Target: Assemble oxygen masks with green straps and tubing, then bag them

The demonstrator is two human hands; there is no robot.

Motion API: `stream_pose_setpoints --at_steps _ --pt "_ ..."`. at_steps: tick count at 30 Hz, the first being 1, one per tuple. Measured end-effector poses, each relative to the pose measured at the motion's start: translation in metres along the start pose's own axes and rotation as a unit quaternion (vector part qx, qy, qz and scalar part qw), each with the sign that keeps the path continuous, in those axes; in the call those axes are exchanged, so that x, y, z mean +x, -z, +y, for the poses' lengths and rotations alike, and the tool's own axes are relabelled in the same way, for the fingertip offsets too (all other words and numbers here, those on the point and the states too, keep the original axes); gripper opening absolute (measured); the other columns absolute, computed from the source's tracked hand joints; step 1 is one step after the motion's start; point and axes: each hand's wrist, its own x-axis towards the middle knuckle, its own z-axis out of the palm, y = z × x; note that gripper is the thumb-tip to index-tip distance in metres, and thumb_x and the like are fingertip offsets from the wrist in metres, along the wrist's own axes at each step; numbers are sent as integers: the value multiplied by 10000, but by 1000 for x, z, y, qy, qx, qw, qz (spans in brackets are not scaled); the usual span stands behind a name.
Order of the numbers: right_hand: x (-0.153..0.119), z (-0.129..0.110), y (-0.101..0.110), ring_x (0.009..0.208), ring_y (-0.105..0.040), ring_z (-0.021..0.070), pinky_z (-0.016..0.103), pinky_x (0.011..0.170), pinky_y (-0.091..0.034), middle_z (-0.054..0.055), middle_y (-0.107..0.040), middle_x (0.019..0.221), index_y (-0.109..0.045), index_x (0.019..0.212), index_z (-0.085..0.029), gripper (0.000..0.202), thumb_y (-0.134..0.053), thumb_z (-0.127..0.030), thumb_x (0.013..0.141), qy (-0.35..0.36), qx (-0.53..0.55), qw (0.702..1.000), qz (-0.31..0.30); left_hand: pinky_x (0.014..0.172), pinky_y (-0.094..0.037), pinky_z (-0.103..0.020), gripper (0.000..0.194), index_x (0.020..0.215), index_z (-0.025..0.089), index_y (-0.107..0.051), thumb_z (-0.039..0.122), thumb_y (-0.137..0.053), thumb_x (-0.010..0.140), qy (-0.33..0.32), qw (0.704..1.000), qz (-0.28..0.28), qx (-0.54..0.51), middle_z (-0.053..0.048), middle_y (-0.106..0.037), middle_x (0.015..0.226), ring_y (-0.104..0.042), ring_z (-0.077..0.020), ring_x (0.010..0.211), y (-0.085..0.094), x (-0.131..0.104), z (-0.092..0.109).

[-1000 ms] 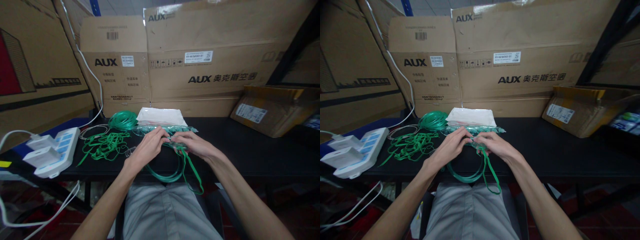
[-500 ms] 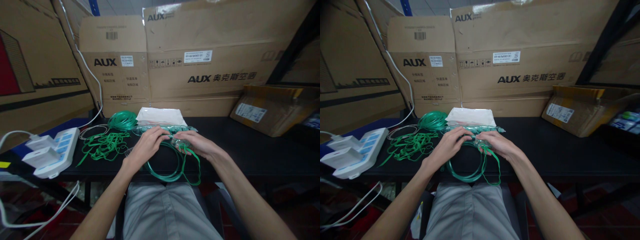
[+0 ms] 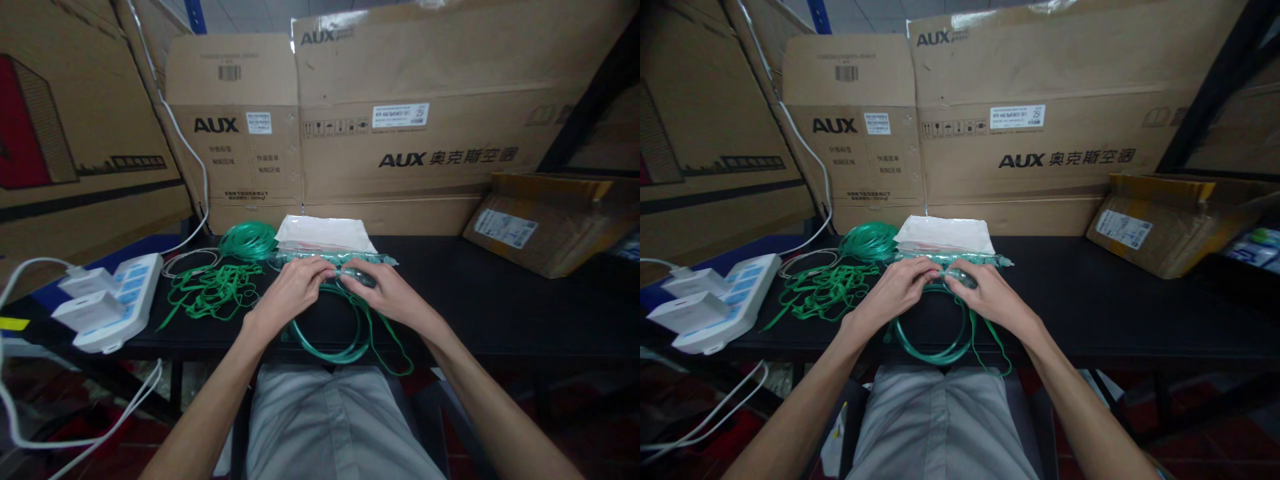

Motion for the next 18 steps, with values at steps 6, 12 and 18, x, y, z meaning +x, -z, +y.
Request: stream_pose_setpoints --at_steps 6,12,18 --pt "-4 4 5 982 -693 246 333 863 -485 101 -735 1095 -650 1167 -188 273 -518 -371 1013 75 -123 990 8 773 -470 -271 304 867 171 -636 312 -429 1040 72 991 -40 -103 -20 -664 820 -624 -173 802 0 4 3" --pt "-6 1 2 1025 -668 296 399 879 -499 160 -690 1134 -647 1198 -185 322 -429 -364 1044 109 -260 959 6 742 -463 -262 423 795 161 -627 431 -407 1034 122 969 -84 -196 -7 -659 788 -596 -167 765 3 8 -6" --pt "-3 -6 -6 932 -683 246 334 841 -484 103 -727 1036 -657 1132 -180 235 -504 -312 1012 61 -130 989 31 849 -460 -275 275 859 168 -650 247 -444 1024 81 990 -18 -117 -28 -714 893 -641 -185 863 1 7 -3"
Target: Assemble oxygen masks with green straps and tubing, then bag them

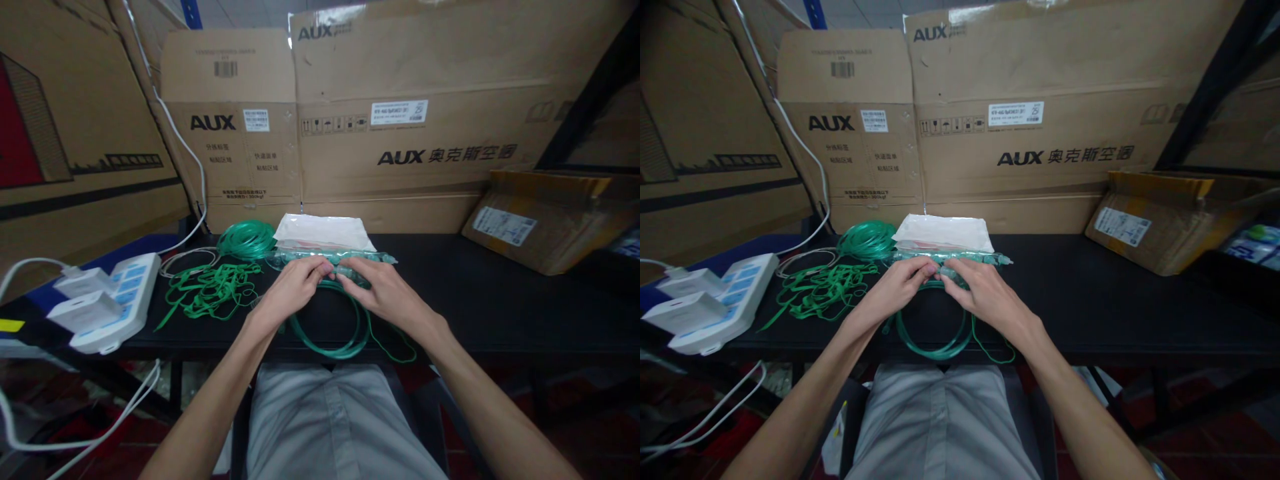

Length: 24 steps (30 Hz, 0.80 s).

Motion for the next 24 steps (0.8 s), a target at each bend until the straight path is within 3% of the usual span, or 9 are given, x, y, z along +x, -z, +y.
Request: stream_pose_setpoints --at_steps 4,8,11,15,18,21,24 --pt "4 1 0 843 -645 204 300 784 -461 41 -716 894 -685 947 -187 217 -547 -353 968 -75 161 984 4 866 -458 -283 235 889 169 -648 166 -450 1016 -44 996 23 73 -39 -703 920 -644 -190 898 -3 -1 4" --pt "7 8 -5 645 -580 155 263 590 -432 22 -654 751 -664 822 -177 273 -603 -437 879 -237 350 905 -57 871 -461 -305 205 931 166 -659 143 -471 1009 -70 983 22 166 -47 -685 936 -633 -205 920 -8 -3 5" --pt "7 13 -10 487 -505 135 248 444 -338 15 -599 612 -647 794 -164 303 -577 -456 841 -303 391 864 -95 894 -464 -328 200 968 165 -670 147 -475 1011 -83 974 2 212 -56 -690 981 -625 -219 952 -12 -4 3" --pt "7 12 -9 473 -504 135 249 435 -348 30 -606 575 -622 732 -167 350 -550 -484 863 -308 379 865 -112 959 -459 -338 240 1042 155 -685 210 -452 1036 -75 975 -29 206 -65 -704 1044 -619 -221 1018 -10 -4 1" --pt "3 12 -2 523 -528 131 235 476 -365 -4 -612 612 -643 844 -180 363 -642 -543 847 -283 315 900 -101 1032 -430 -345 288 1072 173 -706 345 -479 1034 -52 981 -57 180 -59 -703 1093 -608 -225 1100 0 -7 -1" --pt "-2 18 5 502 -521 137 245 479 -363 -49 -575 603 -588 1008 -212 473 -650 -644 828 -265 205 937 -98 1054 -422 -362 405 1189 193 -691 505 -585 955 14 978 -68 196 -80 -663 1218 -580 -261 1193 12 -12 -9" --pt "-4 24 7 567 -545 151 263 526 -377 -24 -619 711 -562 1017 -221 526 -654 -691 801 -257 123 956 -75 976 -469 -361 539 1269 202 -663 556 -678 864 108 964 -97 222 -104 -642 1265 -619 -294 1142 19 -18 -21"
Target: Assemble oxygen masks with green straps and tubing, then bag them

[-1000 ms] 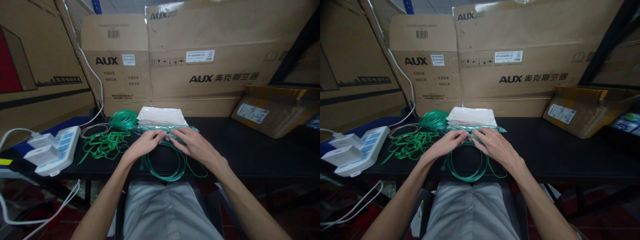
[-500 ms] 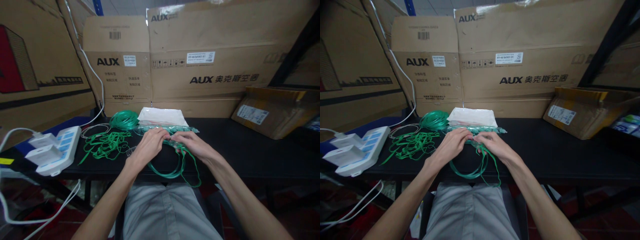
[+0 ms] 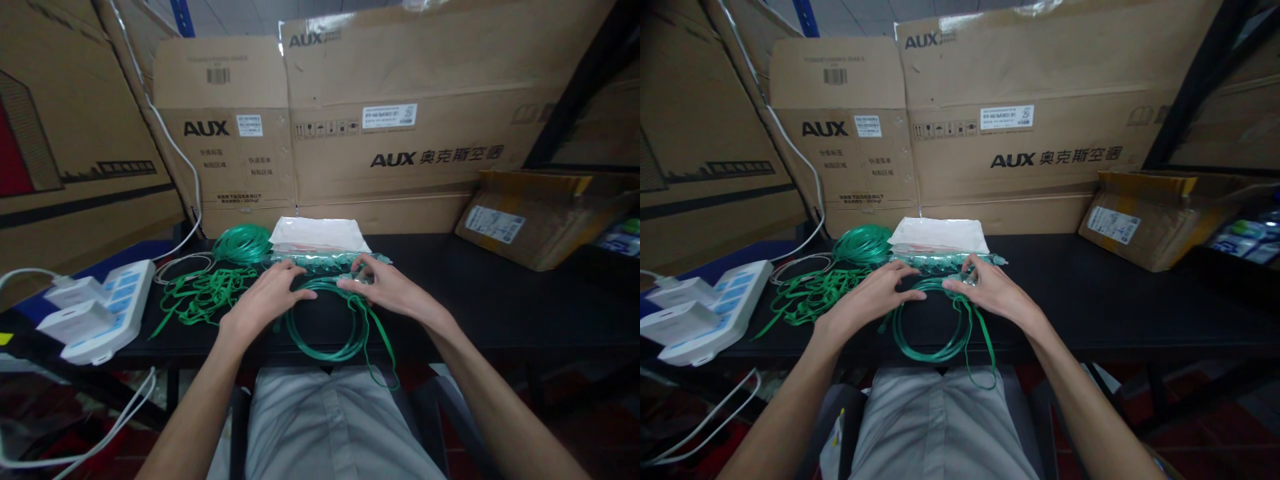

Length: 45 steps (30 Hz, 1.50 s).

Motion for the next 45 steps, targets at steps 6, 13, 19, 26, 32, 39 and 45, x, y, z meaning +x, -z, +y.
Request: stream_pose_setpoints --at_steps 6,13,19,26,32,39,45 --pt "2 -2 -5 757 -600 205 300 675 -410 20 -650 783 -649 863 -209 425 -651 -633 835 29 -87 996 -6 704 -514 -266 297 1051 225 -715 437 -651 853 56 984 -134 -98 -18 -734 925 -713 -192 733 -3 1 3" --pt "3 -4 -5 711 -592 193 293 646 -400 13 -648 740 -682 837 -199 455 -612 -648 862 37 -72 997 -19 484 -441 -219 134 735 193 -639 322 -627 767 41 982 -138 -123 48 -625 603 -611 -124 424 4 1 16" --pt "6 -4 0 628 -572 166 271 572 -436 -25 -582 677 -623 925 -217 437 -649 -646 842 -11 77 995 67 475 -459 -211 310 1094 181 -684 296 -596 819 60 981 19 -183 22 -700 811 -576 -91 389 18 2 13" --pt "9 -14 -7 649 -692 177 317 545 -601 7 -667 904 -514 1204 -276 510 -757 -503 817 -81 404 909 59 565 -519 -200 460 1361 186 -626 347 -534 941 30 953 116 -280 10 -720 781 -607 -95 453 21 5 21" --pt "7 -14 -2 601 -683 172 317 477 -611 28 -700 904 -593 1059 -245 444 -761 -562 797 -91 491 866 4 565 -557 -218 581 1548 259 -400 374 -478 984 38 936 138 -322 -73 -658 1267 -675 -93 574 14 9 19" --pt "9 -16 -6 385 -374 20 119 271 -208 -41 -611 756 -606 905 -209 453 -756 -616 776 -107 517 848 41 629 -575 -247 492 1487 281 -499 412 -454 1016 -33 955 43 -291 -70 -631 1332 -633 -81 543 13 4 21" --pt "6 -16 -4 366 -274 9 134 312 -274 -77 -570 705 -596 905 -220 438 -730 -624 797 -71 513 855 32 911 -555 -308 448 1479 279 -508 327 -429 1040 -129 969 59 -201 -56 -656 1305 -665 -205 1041 14 0 33"
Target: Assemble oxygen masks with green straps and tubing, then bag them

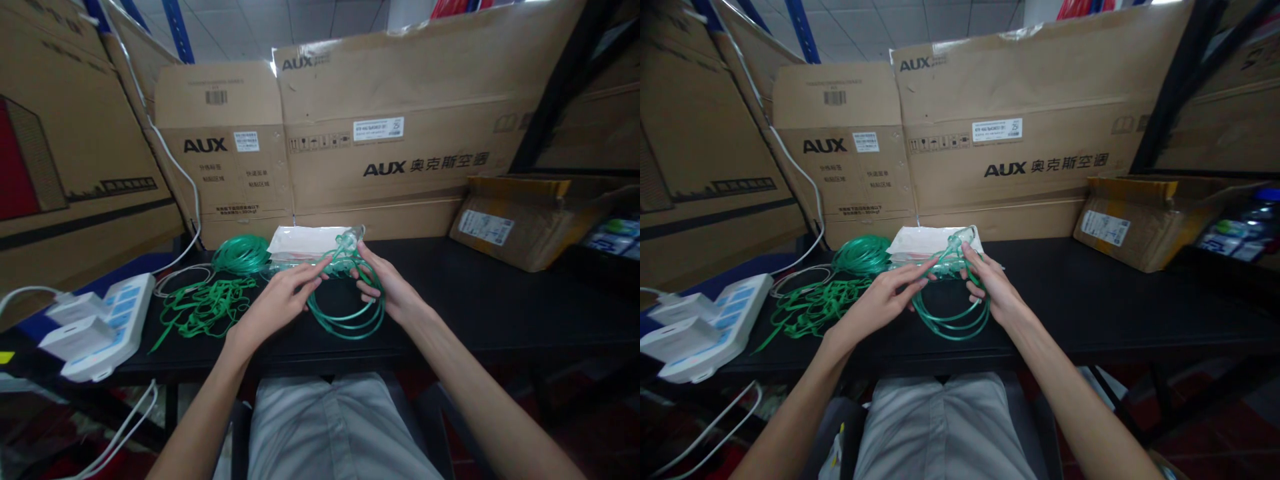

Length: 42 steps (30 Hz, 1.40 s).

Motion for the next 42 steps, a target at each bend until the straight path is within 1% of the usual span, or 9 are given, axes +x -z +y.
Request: stream_pose_setpoints --at_steps 4,7,13,18,24,30,34,37,42 --pt "-2 2 -5 371 -271 20 186 392 -468 -80 -584 680 -613 841 -205 415 -776 -581 774 0 24 1000 -2 1057 -463 -355 465 1491 294 -487 220 -419 1037 -50 996 -5 71 -60 -656 1265 -603 -219 1189 -5 -1 11" --pt "-2 2 -9 501 -540 85 254 562 -606 -38 -674 743 -667 869 -206 332 -851 -448 735 -1 69 997 20 1016 -485 -355 481 1477 321 -505 183 -404 1027 -48 995 -28 84 -63 -640 1250 -616 -219 1139 -10 -2 16" --pt "0 -1 -15 970 -728 174 241 817 -612 32 -777 1000 -697 941 -203 170 -772 -194 789 9 153 988 1 970 -490 -337 518 1499 300 -480 154 -403 1008 -22 998 -25 54 -70 -661 1117 -622 -200 1005 -22 0 17" --pt "2 -1 -17 1148 -686 246 375 882 -614 39 -752 1112 -610 1017 -265 260 -751 -250 799 40 186 980 -66 752 -535 -260 470 1493 301 -487 276 -355 1042 23 991 -78 -103 -35 -618 970 -571 -129 731 -40 2 17" --pt "1 -3 -16 1221 -648 250 431 1012 -559 67 -725 1213 -612 964 -231 122 -663 -200 858 49 234 968 -75 489 -490 -192 515 1543 305 -364 365 -369 1032 109 920 -106 -362 1 -503 874 -534 -103 621 -65 9 23" --pt "11 -17 10 1137 -696 243 423 967 -603 68 -762 1070 -600 862 -214 191 -576 -27 836 55 225 972 47 584 -578 -247 462 1490 333 -404 431 -367 1041 85 975 -42 -201 -76 -583 1265 -634 -121 706 -66 14 35" --pt "10 -39 55 1052 -729 217 443 947 -619 59 -764 1040 -555 848 -220 250 -531 28 829 99 223 962 119 947 -555 -353 490 1488 312 -419 457 -456 1022 29 998 34 -33 -69 -526 1460 -666 -195 1031 -53 29 32" --pt "2 -57 86 1045 -733 233 490 942 -617 67 -762 1051 -550 857 -224 273 -530 44 807 132 204 955 167 1112 -413 -357 448 1406 221 -541 448 -423 1039 39 990 50 123 -92 -598 1408 -570 -235 1280 -44 68 22" --pt "-6 -68 107 1060 -730 245 492 923 -619 81 -755 1055 -542 848 -222 267 -515 42 814 147 199 952 179 1011 -462 -450 538 1178 114 -717 541 -443 999 147 958 -52 242 -220 -707 1195 -620 -367 1214 -51 158 1"
